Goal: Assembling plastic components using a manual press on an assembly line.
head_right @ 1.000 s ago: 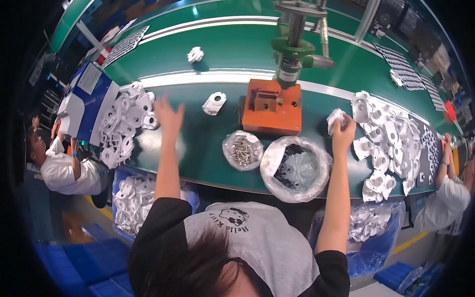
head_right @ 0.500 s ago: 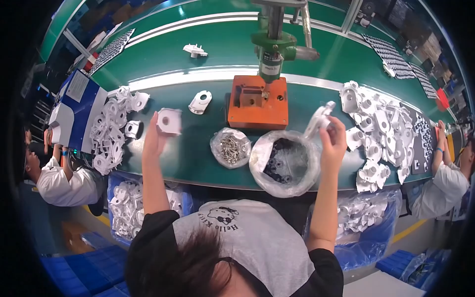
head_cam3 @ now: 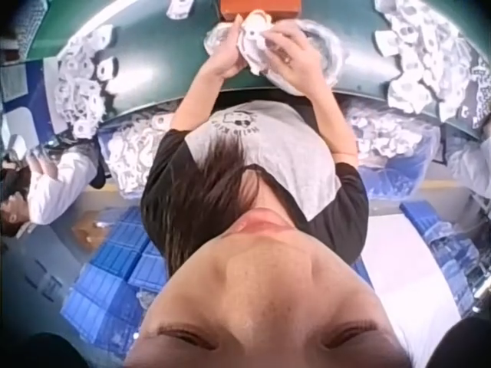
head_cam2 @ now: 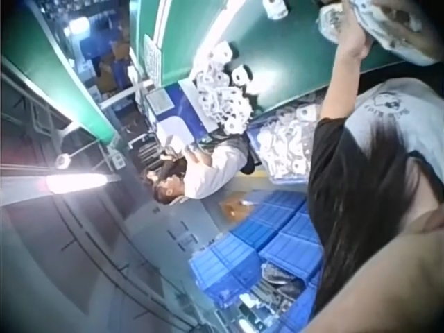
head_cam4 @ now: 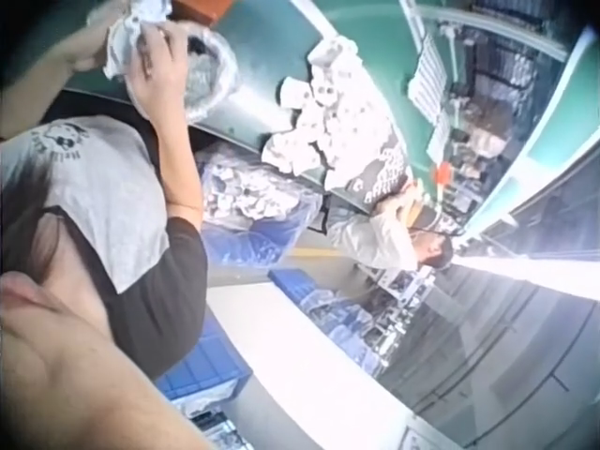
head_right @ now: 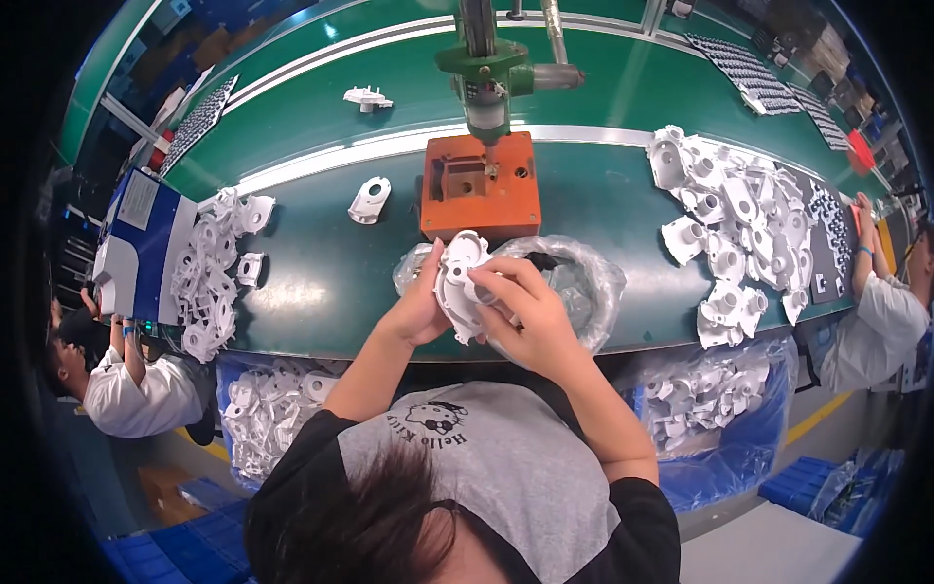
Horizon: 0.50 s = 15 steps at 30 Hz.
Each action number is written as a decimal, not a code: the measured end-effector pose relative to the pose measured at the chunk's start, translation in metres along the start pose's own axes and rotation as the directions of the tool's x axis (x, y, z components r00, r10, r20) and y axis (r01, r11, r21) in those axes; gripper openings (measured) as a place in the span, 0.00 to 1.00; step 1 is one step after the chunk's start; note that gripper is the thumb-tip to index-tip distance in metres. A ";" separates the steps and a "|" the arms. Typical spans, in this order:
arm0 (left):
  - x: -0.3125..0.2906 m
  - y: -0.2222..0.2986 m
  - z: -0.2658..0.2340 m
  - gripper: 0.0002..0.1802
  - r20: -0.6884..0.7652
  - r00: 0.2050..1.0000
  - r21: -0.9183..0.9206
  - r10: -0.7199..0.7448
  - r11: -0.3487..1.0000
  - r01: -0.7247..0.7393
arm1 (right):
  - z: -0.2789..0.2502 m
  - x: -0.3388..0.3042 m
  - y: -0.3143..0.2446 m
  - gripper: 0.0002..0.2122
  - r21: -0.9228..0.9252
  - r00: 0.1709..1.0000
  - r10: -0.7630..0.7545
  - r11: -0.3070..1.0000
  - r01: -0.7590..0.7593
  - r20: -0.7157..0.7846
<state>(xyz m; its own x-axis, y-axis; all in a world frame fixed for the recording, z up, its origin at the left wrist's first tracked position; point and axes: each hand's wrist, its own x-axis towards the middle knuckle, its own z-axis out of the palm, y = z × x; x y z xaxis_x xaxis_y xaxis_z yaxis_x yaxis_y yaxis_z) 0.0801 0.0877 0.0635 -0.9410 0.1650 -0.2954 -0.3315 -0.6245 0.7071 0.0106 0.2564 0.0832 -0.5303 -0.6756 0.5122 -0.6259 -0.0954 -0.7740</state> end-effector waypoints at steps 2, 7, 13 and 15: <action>0.009 -0.012 0.008 0.36 -0.140 0.982 0.062 0.127 0.991 -0.119 | 0.001 -0.001 -0.001 0.19 0.003 0.999 0.017 1.000 -0.017 -0.032; 0.015 -0.016 0.008 0.38 -0.179 0.970 0.070 0.164 0.986 -0.153 | 0.001 -0.001 0.002 0.19 0.002 0.993 0.095 0.995 -0.095 -0.065; 0.024 -0.029 -0.009 0.39 -0.209 0.941 0.207 0.265 0.953 -0.223 | 0.007 -0.004 0.009 0.17 0.086 0.969 0.226 0.972 -0.218 -0.103; 0.029 -0.028 -0.017 0.34 -0.214 0.933 0.241 0.289 0.941 -0.236 | 0.010 -0.005 0.004 0.17 0.087 0.961 0.249 0.967 -0.240 -0.120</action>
<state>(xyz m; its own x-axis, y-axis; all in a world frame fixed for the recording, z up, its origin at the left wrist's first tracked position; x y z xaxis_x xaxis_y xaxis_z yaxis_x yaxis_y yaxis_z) 0.0637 0.0970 0.0238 -0.9595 -0.1896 -0.2084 -0.1059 -0.4427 0.8904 0.0161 0.2522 0.0737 -0.7342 -0.5855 0.3436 -0.4279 0.0061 -0.9038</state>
